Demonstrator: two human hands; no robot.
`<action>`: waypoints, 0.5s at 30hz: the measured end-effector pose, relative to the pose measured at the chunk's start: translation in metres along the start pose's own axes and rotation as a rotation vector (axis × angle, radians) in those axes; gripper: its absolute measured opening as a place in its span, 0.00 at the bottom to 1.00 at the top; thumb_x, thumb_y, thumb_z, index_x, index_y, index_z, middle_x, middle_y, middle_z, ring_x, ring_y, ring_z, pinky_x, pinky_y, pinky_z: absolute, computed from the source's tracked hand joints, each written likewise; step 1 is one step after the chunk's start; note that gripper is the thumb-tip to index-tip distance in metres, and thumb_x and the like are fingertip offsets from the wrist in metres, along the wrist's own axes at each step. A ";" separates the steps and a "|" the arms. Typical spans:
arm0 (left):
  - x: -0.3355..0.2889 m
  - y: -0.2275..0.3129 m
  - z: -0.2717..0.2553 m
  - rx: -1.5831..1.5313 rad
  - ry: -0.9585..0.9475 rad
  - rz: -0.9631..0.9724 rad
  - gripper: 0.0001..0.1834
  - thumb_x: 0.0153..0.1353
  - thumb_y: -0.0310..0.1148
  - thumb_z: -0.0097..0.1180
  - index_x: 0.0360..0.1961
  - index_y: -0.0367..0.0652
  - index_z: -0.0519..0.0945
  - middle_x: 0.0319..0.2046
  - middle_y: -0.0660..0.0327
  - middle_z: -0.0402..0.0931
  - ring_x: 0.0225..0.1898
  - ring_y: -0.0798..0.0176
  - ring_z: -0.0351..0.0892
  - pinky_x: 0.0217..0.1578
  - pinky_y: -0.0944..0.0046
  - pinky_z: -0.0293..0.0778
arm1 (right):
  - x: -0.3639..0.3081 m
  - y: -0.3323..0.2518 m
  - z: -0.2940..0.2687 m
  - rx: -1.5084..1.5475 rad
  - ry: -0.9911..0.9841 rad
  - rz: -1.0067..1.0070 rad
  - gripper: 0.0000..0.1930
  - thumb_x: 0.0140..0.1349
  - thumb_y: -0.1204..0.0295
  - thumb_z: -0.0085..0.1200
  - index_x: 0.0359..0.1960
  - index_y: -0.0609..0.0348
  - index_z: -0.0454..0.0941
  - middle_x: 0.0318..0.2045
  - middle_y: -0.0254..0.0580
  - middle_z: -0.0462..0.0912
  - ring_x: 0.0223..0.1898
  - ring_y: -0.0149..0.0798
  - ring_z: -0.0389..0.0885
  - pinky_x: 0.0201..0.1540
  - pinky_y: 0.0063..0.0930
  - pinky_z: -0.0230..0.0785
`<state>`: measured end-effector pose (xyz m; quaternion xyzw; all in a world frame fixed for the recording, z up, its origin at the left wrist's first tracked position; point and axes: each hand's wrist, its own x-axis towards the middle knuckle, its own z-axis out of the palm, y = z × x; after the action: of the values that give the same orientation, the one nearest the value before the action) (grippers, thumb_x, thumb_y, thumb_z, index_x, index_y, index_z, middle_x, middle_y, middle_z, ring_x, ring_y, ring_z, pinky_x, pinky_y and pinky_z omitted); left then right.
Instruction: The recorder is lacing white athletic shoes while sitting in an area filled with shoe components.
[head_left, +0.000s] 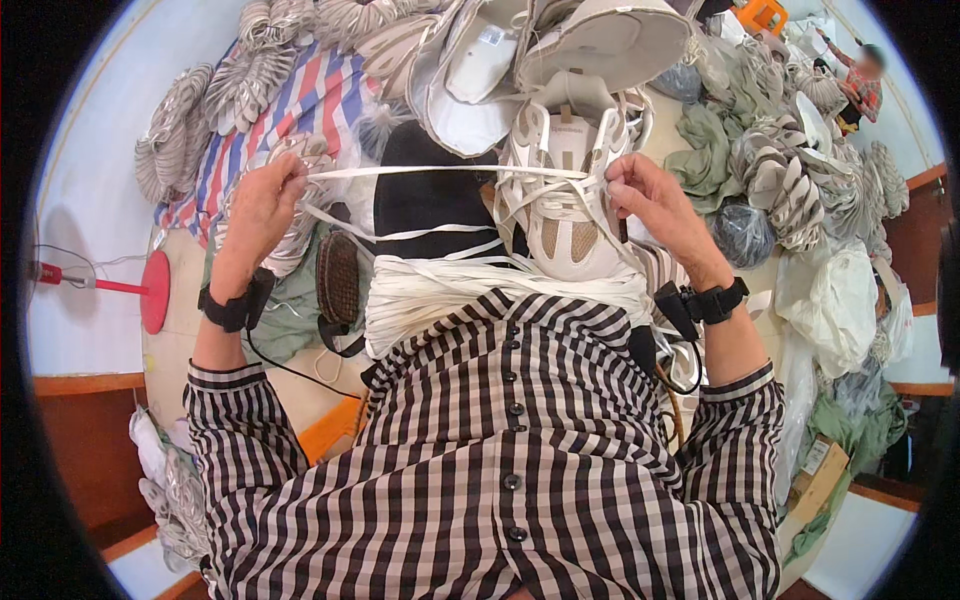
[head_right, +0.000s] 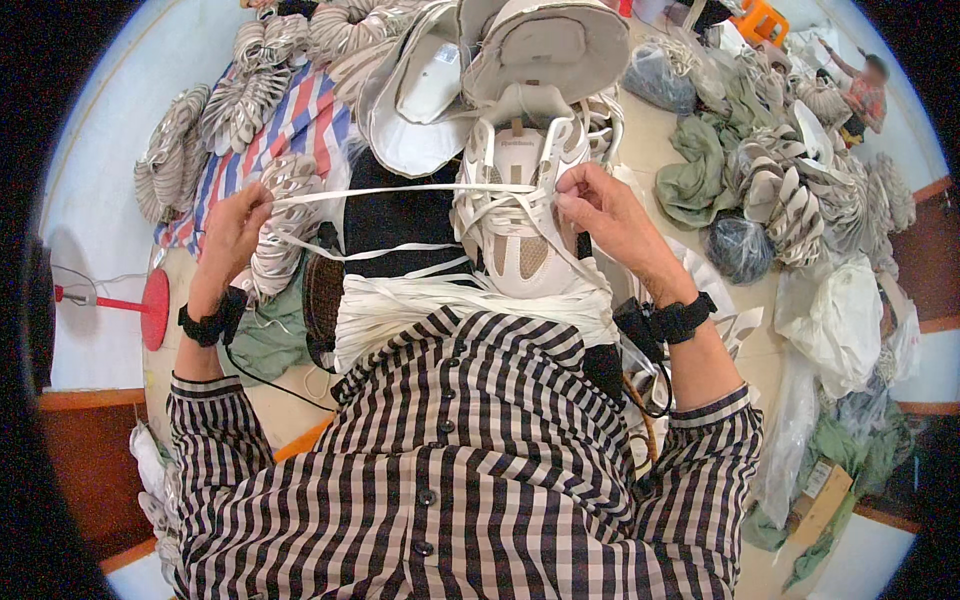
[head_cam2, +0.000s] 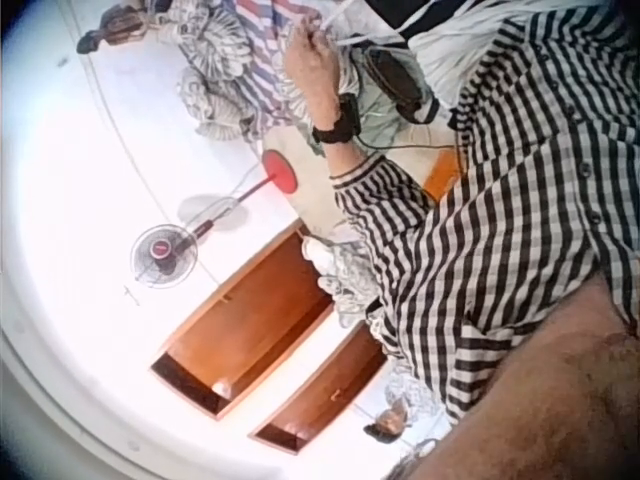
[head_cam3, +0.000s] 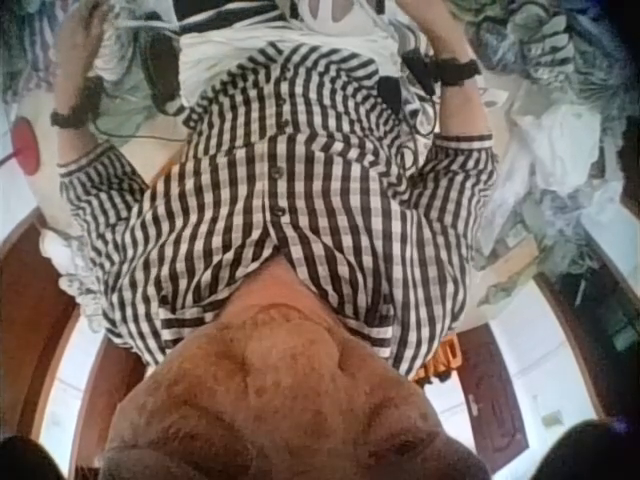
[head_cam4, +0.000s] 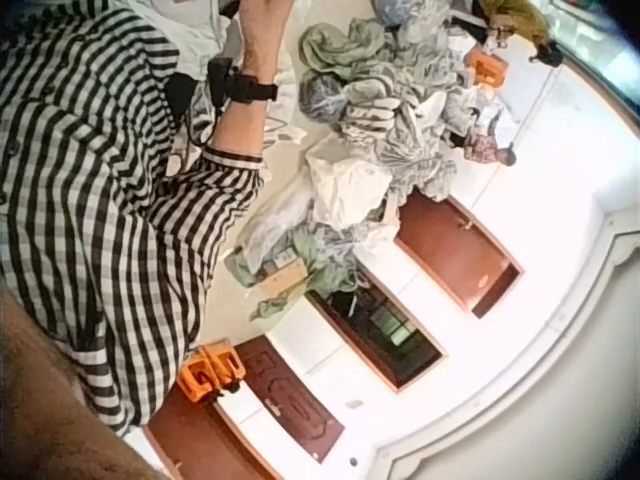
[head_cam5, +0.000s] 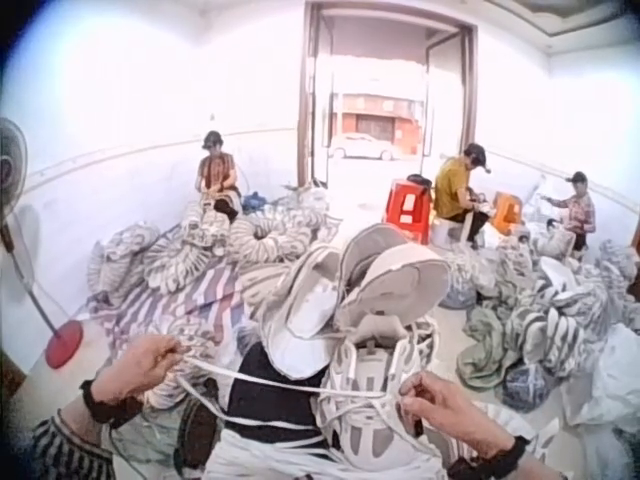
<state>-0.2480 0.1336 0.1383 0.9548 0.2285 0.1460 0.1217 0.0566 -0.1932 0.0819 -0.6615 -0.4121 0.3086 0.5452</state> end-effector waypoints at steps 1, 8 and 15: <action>0.000 -0.007 0.008 0.034 0.111 0.076 0.04 0.58 0.26 0.49 0.34 0.37 0.73 0.25 0.48 0.74 0.30 0.42 0.74 0.33 0.53 0.69 | 0.000 0.001 -0.001 -0.007 0.021 -0.001 0.07 0.64 0.70 0.52 0.37 0.60 0.71 0.29 0.28 0.72 0.28 0.22 0.69 0.33 0.18 0.64; -0.009 0.046 0.030 -0.139 0.297 0.200 0.07 0.54 0.23 0.53 0.36 0.40 0.76 0.29 0.53 0.77 0.28 0.49 0.78 0.30 0.57 0.72 | -0.008 -0.011 0.007 -0.308 0.136 -0.073 0.06 0.61 0.73 0.53 0.36 0.61 0.72 0.25 0.31 0.74 0.26 0.26 0.70 0.32 0.22 0.66; 0.006 0.164 0.095 -0.268 0.115 0.465 0.14 0.50 0.30 0.62 0.38 0.41 0.74 0.29 0.57 0.71 0.28 0.52 0.76 0.27 0.57 0.71 | -0.008 -0.036 0.047 -0.999 0.196 -0.493 0.08 0.51 0.72 0.58 0.33 0.56 0.73 0.31 0.43 0.73 0.34 0.48 0.75 0.34 0.40 0.69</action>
<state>-0.1450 -0.0211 0.1009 0.9471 -0.0116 0.2529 0.1971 0.0053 -0.1765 0.1062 -0.7491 -0.5979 -0.1232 0.2574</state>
